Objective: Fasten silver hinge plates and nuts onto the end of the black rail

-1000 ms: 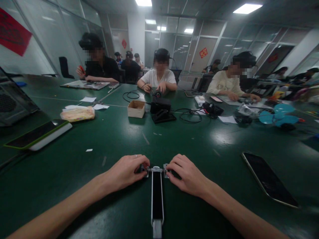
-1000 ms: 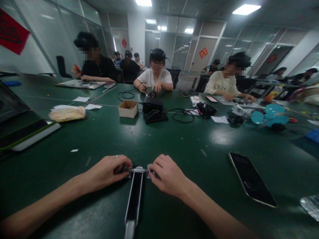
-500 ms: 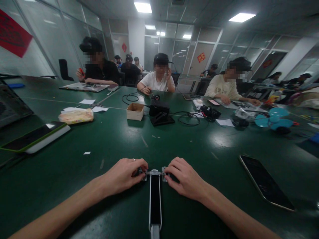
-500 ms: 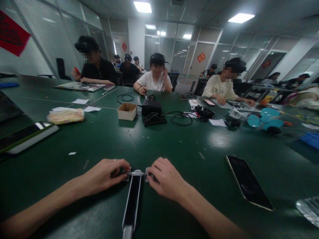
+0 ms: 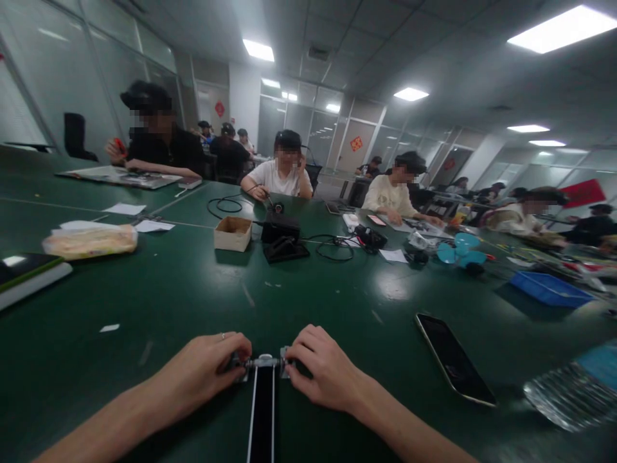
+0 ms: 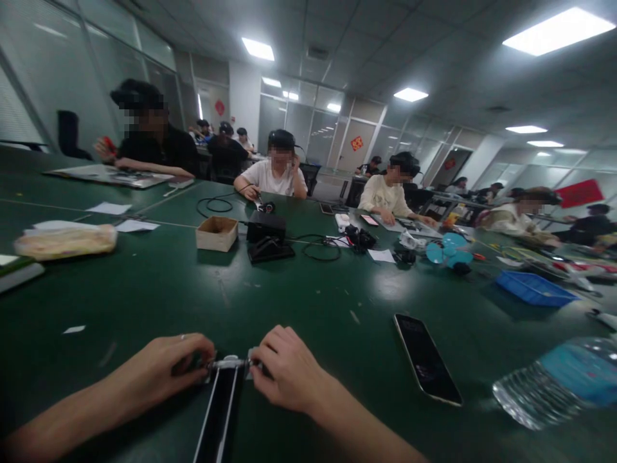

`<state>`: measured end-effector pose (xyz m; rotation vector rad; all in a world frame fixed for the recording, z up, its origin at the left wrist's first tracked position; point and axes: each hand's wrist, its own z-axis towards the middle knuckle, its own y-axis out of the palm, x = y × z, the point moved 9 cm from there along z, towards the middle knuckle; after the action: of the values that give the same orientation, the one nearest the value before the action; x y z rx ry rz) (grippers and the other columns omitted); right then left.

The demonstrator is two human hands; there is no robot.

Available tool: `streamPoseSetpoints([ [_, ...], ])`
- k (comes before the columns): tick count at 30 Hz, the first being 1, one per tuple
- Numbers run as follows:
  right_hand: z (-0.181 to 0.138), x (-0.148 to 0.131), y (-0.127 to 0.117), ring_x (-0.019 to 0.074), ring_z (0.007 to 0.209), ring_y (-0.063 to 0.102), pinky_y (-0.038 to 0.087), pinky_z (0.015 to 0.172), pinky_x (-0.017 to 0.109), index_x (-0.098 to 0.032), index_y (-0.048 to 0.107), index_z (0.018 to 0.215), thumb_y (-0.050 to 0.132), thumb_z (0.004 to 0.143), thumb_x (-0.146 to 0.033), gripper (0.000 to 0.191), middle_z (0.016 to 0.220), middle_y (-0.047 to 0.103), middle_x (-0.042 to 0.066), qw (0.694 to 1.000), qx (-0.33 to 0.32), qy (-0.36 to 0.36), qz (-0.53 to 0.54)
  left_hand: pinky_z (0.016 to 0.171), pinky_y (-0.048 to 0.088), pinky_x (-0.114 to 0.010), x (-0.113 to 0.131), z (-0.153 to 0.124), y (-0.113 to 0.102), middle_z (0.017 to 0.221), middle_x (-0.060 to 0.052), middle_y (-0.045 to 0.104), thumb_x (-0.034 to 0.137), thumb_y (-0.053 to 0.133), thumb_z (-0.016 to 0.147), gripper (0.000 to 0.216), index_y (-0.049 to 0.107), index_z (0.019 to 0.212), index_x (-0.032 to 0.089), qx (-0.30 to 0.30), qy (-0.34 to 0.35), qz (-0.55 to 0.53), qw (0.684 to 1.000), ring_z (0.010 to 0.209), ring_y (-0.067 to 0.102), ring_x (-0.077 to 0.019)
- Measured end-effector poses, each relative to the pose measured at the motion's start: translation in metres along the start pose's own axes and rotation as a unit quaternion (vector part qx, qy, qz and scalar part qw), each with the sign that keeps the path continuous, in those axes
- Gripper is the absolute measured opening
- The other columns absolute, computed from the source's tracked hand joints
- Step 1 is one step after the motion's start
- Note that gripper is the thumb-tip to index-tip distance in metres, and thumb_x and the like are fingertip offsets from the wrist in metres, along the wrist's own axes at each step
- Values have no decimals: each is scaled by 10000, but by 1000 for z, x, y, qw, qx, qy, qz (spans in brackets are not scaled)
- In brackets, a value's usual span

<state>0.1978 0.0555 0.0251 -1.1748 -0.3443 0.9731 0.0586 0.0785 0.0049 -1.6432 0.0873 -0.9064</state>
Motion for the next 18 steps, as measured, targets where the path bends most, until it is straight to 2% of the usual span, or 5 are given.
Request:
streamPoseSetpoints([
  [7,0,-2,-1,173,809,500,378,695,297,-145,616,937,557,838,-169,118,858,626,58,1000,4,0,2,552,369,-224,-5,0,1,782,6,638,299,490,858,168,587,972,223,-8,-20,2,1000,610,558,-140],
  [11,0,-1,-1,174,813,503,377,701,301,-155,611,945,562,831,-170,124,859,622,56,1000,5,1,-5,548,375,-220,-2,-1,1,821,2,653,306,472,873,189,587,999,225,-18,-13,-12,1000,626,566,-137],
  [18,0,-2,-1,177,806,507,387,698,305,-157,611,926,549,833,-170,113,849,625,55,1000,13,1,-5,598,404,-230,2,-2,2,864,-4,631,204,477,832,139,574,931,219,12,19,29,999,701,596,-152],
])
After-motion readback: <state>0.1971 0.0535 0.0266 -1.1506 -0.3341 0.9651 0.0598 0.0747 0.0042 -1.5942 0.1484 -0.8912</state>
